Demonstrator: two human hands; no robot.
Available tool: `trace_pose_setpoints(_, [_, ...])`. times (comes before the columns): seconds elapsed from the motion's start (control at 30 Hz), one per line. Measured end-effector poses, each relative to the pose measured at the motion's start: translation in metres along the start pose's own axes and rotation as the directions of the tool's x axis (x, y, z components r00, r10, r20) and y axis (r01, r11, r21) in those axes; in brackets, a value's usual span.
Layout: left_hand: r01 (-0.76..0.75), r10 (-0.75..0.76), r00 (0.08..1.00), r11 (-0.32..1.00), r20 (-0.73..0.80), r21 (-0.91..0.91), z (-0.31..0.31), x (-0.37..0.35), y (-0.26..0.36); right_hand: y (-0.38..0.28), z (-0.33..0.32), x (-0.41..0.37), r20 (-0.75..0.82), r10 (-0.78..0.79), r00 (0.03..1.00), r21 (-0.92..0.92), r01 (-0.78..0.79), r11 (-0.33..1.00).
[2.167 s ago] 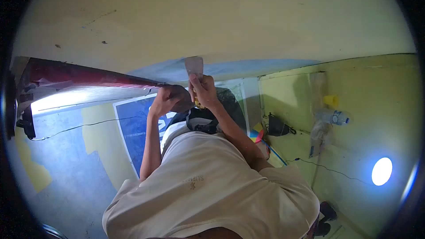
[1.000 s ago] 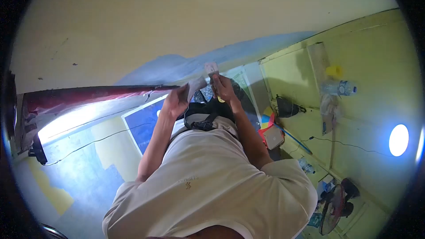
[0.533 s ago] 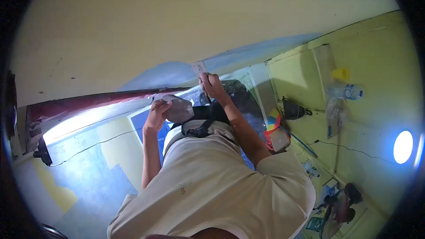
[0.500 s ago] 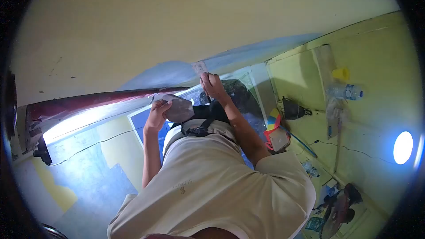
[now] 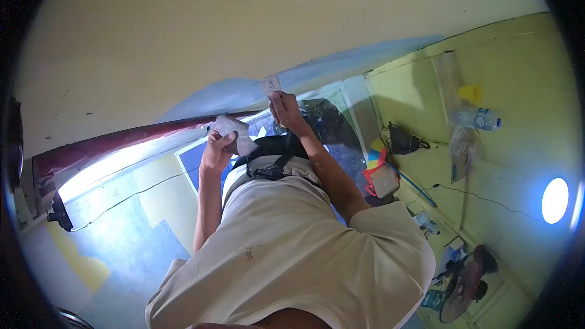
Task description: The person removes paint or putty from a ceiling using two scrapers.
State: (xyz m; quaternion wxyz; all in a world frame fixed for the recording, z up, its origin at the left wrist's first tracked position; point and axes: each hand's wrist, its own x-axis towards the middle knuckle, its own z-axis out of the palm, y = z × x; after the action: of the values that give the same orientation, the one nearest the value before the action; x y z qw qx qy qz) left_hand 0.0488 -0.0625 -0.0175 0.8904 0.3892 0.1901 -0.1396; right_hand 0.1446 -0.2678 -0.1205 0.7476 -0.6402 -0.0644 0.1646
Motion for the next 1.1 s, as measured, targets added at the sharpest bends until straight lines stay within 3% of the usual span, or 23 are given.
trace_pose_setpoints(0.13, [-0.056,0.068,0.996,0.982,-0.06,0.178,0.002,0.0,0.0,-0.012,0.004,-0.008,-0.019,0.125,0.992,0.084,-0.123,0.989])
trace_pose_setpoints(0.23, [-0.002,0.018,0.998,0.954,-0.053,0.299,-0.006,0.001,0.002,-0.009,0.004,-0.009,-0.063,0.105,0.993,0.158,-0.094,0.983])
trace_pose_setpoints(0.27, [0.008,0.01,0.999,0.944,-0.053,0.328,-0.007,0.0,0.002,-0.01,0.002,-0.008,-0.052,0.095,0.994,0.099,-0.089,0.991])
trace_pose_setpoints(0.33, [0.008,0.0,1.0,0.941,-0.024,0.337,-0.003,0.003,0.006,-0.018,-0.006,-0.002,-0.029,0.07,0.997,-0.019,-0.071,0.997])
trace_pose_setpoints(0.43, [0.018,-0.025,1.0,0.942,0.016,0.334,-0.012,0.006,0.006,-0.005,-0.006,-0.008,-0.01,0.072,0.997,0.081,-0.071,0.994])
trace_pose_setpoints(0.53, [0.071,-0.065,0.997,0.916,-0.029,0.396,-0.015,0.008,0.008,0.001,-0.012,-0.003,0.006,0.022,1.0,-0.067,-0.022,0.997])
trace_pose_setpoints(0.63, [0.052,-0.033,0.998,0.882,-0.049,0.468,-0.016,0.012,0.008,-0.007,-0.007,0.003,0.037,0.037,0.999,-0.098,-0.033,0.995])
trace_pose_setpoints(0.73, [0.002,0.022,0.999,0.859,-0.042,0.511,-0.01,0.008,0.01,0.002,0.001,0.001,0.023,0.018,1.0,0.066,-0.02,0.998])
trace_pose_setpoints(0.87, [-0.069,0.097,0.995,0.843,-0.025,0.533,-0.009,0.016,0.018,-0.01,0.001,0.001,-0.025,0.017,1.0,-0.019,-0.017,1.0])
trace_pose_setpoints(0.9, [-0.07,0.101,0.994,0.841,-0.028,0.537,-0.008,0.013,0.02,-0.018,0.006,0.0,0.013,0.083,0.996,0.096,-0.084,0.992])
trace_pose_setpoints(1.0, [-0.065,0.106,0.993,0.839,-0.046,0.54,-0.008,0.011,0.022,-0.003,-0.002,0.001,-0.01,0.002,1.0,0.03,-0.002,1.0])
trace_pose_setpoints(1.1, [-0.099,0.111,0.994,0.834,0.01,0.542,-0.012,0.011,0.022,-0.008,0.002,-0.002,-0.057,0.061,0.997,0.034,-0.059,0.998])
